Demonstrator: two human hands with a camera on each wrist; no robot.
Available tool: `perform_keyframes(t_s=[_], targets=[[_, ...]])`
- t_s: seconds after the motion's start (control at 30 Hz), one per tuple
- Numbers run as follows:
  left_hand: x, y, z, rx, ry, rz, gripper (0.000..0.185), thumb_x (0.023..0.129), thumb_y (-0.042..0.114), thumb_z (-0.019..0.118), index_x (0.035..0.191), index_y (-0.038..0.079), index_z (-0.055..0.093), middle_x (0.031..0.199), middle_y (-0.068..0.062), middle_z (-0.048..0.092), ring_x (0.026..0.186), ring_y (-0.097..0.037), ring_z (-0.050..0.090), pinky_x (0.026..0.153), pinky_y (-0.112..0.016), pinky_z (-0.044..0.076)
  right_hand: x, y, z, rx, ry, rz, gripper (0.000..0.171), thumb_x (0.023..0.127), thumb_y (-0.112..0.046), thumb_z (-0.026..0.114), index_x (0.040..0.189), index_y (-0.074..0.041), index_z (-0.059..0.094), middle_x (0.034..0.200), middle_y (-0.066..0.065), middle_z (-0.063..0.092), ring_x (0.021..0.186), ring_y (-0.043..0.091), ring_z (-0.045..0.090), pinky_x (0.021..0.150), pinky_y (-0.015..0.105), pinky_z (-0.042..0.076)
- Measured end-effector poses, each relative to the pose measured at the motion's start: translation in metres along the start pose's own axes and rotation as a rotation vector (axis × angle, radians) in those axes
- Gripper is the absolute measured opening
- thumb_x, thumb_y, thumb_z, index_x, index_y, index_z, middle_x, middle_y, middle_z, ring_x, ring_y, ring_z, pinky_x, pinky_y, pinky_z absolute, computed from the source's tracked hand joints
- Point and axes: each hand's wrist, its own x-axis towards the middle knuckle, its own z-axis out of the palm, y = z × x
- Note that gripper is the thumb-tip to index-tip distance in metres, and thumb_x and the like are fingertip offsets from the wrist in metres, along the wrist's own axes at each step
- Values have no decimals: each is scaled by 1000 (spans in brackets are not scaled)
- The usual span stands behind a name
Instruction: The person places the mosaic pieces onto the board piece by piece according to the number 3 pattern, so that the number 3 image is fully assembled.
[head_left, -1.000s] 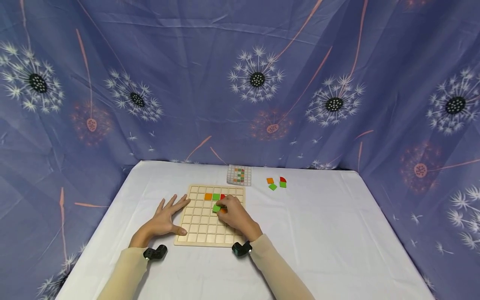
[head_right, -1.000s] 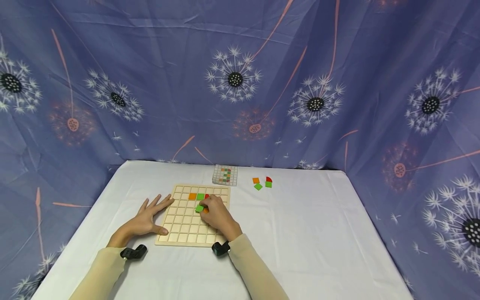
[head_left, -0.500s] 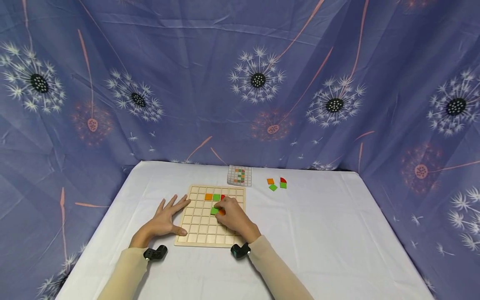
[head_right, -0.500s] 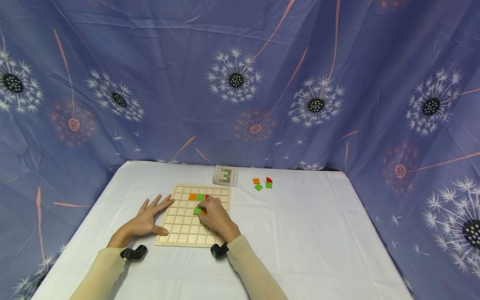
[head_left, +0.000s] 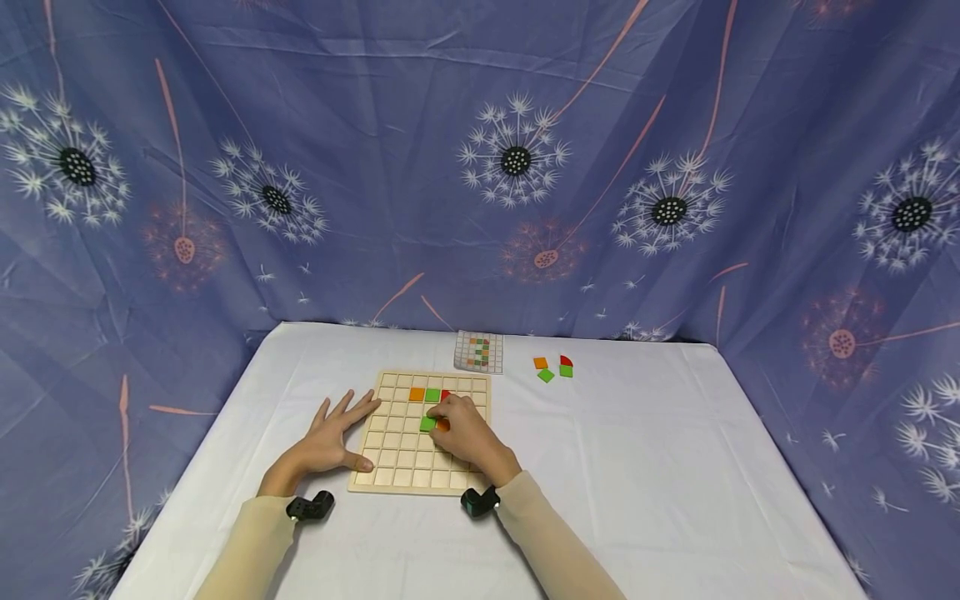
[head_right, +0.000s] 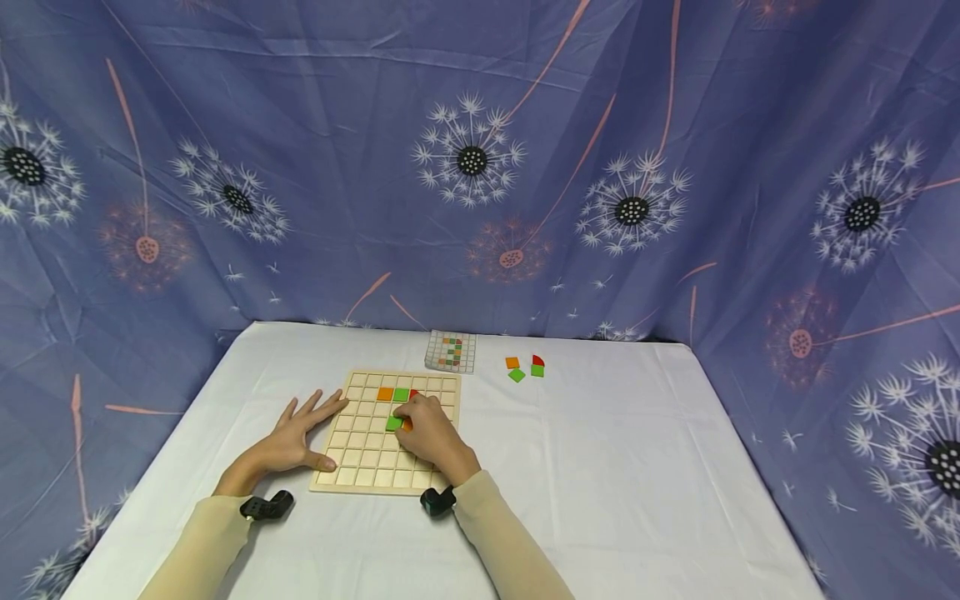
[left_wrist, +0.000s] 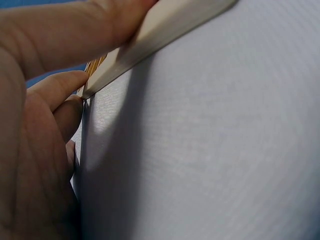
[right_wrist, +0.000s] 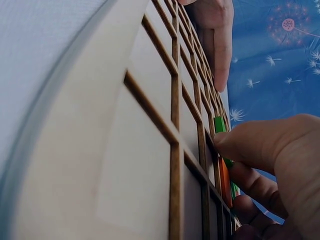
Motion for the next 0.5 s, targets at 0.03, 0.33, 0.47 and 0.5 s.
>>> perform_keyframes(t_s=[0.03,0.33,0.47,0.5], targets=[[0,0,0,1,1,1,118,59,51,91,158,7,41,168,-19,28,156,-53,8,122,-71,-9,0,0,0,-3,-1,1,30,92,-17,72,121,-11,76,117,4,69,99,16,53,82,21,51],[-1,2,-1,4,1,-8,118,59,51,91,157,7,42,167,-20,28,156,-53,9,122,-70,-9,0,0,0,-2,-7,10,30,93,-16,72,122,-12,76,118,4,68,99,15,52,82,22,51],[0,3,-1,11,3,-9,118,58,51,90,157,8,42,167,-20,29,156,-53,9,123,-70,-8,-1,-2,-1,-3,-10,17,31,93,-17,71,123,-12,75,118,4,67,100,16,52,83,24,51],[0,3,-1,12,3,-9,118,58,51,90,157,8,42,167,-20,29,156,-53,9,123,-70,-8,-1,-2,-1,-3,-12,18,31,93,-17,71,123,-12,75,118,4,67,101,16,53,84,24,51]])
